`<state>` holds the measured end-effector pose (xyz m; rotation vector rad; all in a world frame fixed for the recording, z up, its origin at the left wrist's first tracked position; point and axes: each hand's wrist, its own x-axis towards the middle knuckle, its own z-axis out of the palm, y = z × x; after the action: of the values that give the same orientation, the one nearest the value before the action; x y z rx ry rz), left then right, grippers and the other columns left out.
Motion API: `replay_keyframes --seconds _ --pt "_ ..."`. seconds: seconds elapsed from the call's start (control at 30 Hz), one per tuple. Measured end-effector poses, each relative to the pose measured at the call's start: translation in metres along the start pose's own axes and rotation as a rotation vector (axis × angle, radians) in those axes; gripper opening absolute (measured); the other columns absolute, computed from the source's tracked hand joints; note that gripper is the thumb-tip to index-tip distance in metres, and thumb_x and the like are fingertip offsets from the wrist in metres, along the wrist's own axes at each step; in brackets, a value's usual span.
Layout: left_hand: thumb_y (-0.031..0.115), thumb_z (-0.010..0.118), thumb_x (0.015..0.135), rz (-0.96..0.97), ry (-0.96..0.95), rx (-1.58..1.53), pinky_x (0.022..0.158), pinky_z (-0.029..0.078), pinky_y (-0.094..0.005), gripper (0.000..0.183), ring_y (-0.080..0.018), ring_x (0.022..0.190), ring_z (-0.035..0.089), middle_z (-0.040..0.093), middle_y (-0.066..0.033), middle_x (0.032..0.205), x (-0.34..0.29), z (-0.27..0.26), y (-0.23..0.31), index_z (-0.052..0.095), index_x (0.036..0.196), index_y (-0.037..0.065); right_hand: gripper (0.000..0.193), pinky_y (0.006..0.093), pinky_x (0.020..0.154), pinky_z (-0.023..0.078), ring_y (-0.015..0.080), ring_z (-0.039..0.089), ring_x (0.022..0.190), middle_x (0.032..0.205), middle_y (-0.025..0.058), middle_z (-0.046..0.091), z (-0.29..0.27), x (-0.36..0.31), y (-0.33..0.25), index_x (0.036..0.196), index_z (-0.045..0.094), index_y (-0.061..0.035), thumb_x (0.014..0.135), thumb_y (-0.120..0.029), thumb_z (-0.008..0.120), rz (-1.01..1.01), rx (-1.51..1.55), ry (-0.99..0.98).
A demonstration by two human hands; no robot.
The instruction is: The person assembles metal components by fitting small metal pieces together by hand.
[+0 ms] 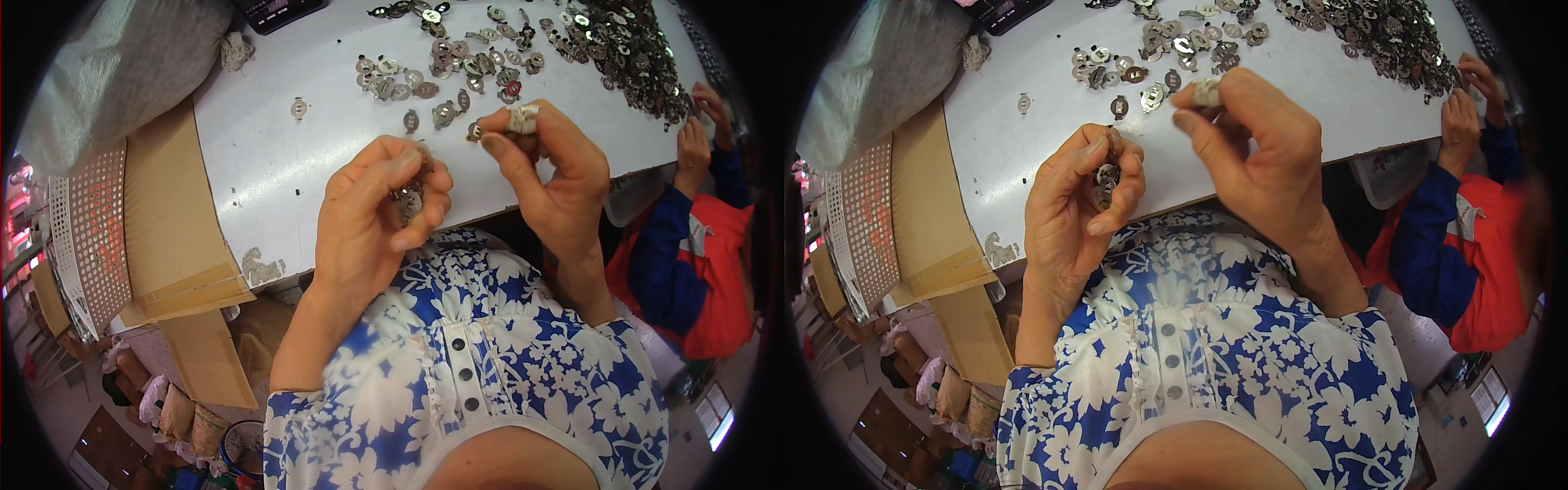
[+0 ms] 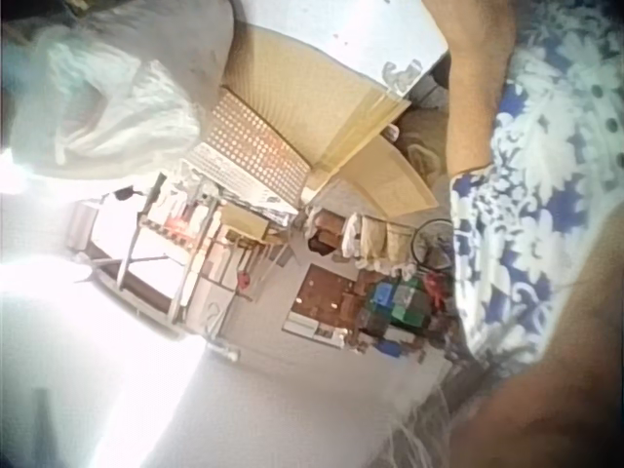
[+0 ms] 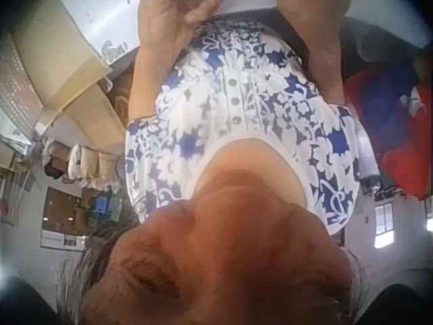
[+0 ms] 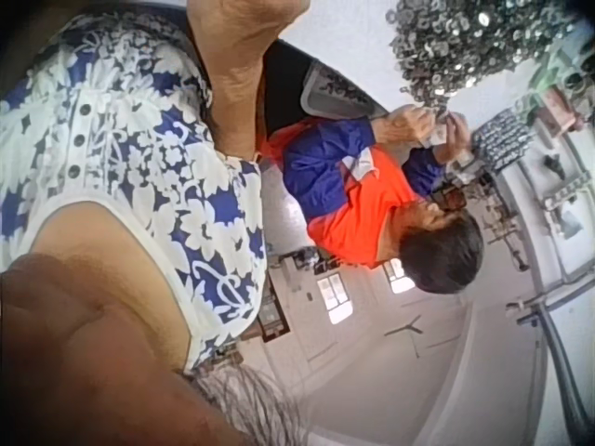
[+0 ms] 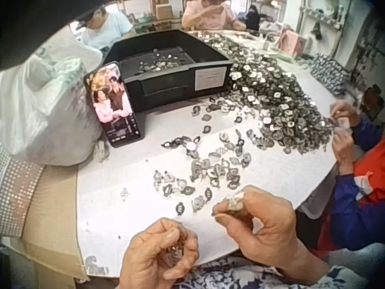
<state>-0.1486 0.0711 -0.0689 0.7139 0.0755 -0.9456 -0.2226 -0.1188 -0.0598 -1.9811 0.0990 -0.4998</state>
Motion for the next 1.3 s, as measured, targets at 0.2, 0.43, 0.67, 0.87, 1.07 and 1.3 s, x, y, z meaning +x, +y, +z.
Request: replay_keyframes --seconds 0.2,0.43,0.67,0.87,1.07,1.3 --pt "0.01 0.057 0.093 0.042 -0.014 -0.027 0.044 0.038 -0.018 0.009 -0.0167 0.07 0.061 0.066 -0.0177 0.092 -0.001 -0.001 -0.001 0.056 0.09 0.001 0.018 0.0298 0.053 0.046 0.0198 0.059 0.06 0.086 0.0083 0.062 0.006 0.005 0.024 0.092 0.066 -0.0009 0.077 0.001 0.076 -0.345 -0.533 -0.026" --pt "0.006 0.062 0.09 0.037 0.062 0.079 0.042 0.038 -0.0183 0.009 -0.0146 0.065 0.063 0.067 -0.0158 0.087 -0.002 0.003 0.0 0.055 0.085 0.002 0.008 0.0261 0.051 0.045 0.0148 0.06 0.06 0.081 0.0053 0.065 0.003 0.003 0.025 0.095 0.067 -0.0011 0.088 -0.003 0.071 -0.201 -0.337 0.123" --pt "0.006 0.063 0.089 0.05 0.123 0.279 0.039 0.036 -0.0168 0.009 -0.0111 0.063 0.058 0.062 -0.011 0.081 0.0 0.016 -0.006 0.055 0.086 0.002 0.015 0.0161 0.05 0.041 0.0023 0.055 0.061 0.077 0.0004 0.064 0.0 -0.001 0.001 0.109 0.068 0.0025 0.096 -0.005 0.066 0.37 0.66 -0.032" --pt "0.005 0.063 0.089 0.086 0.056 0.217 0.041 0.038 -0.0171 0.007 -0.0117 0.067 0.061 0.064 -0.0106 0.084 -0.002 0.011 -0.008 0.056 0.09 0.003 0.012 0.0145 0.052 0.041 0.0004 0.054 0.062 0.081 -0.0012 0.064 0.017 -0.006 -0.008 0.107 0.067 0.0019 0.096 -0.002 0.065 0.302 0.597 -0.103" --pt "0.003 0.061 0.089 0.075 0.037 0.106 0.043 0.039 -0.0178 0.005 -0.0133 0.065 0.062 0.065 -0.0131 0.086 0.0 0.005 -0.006 0.056 0.089 0.002 0.016 0.0236 0.052 0.045 0.0085 0.059 0.062 0.08 0.0028 0.064 0.003 0.02 0.013 0.108 0.066 0.0001 0.092 0.0 0.066 0.027 -0.02 -0.086" --pt "0.004 0.06 0.088 0.085 0.01 0.117 0.04 0.038 -0.0176 0.007 -0.0152 0.063 0.06 0.063 -0.0157 0.089 -0.007 0.005 -0.005 0.056 0.091 0.0 0.016 0.033 0.059 0.049 0.0251 0.063 0.067 0.085 0.0092 0.058 -0.001 0.03 0.027 0.098 0.065 -0.0026 0.082 0.003 0.068 -0.382 -0.488 -0.126"
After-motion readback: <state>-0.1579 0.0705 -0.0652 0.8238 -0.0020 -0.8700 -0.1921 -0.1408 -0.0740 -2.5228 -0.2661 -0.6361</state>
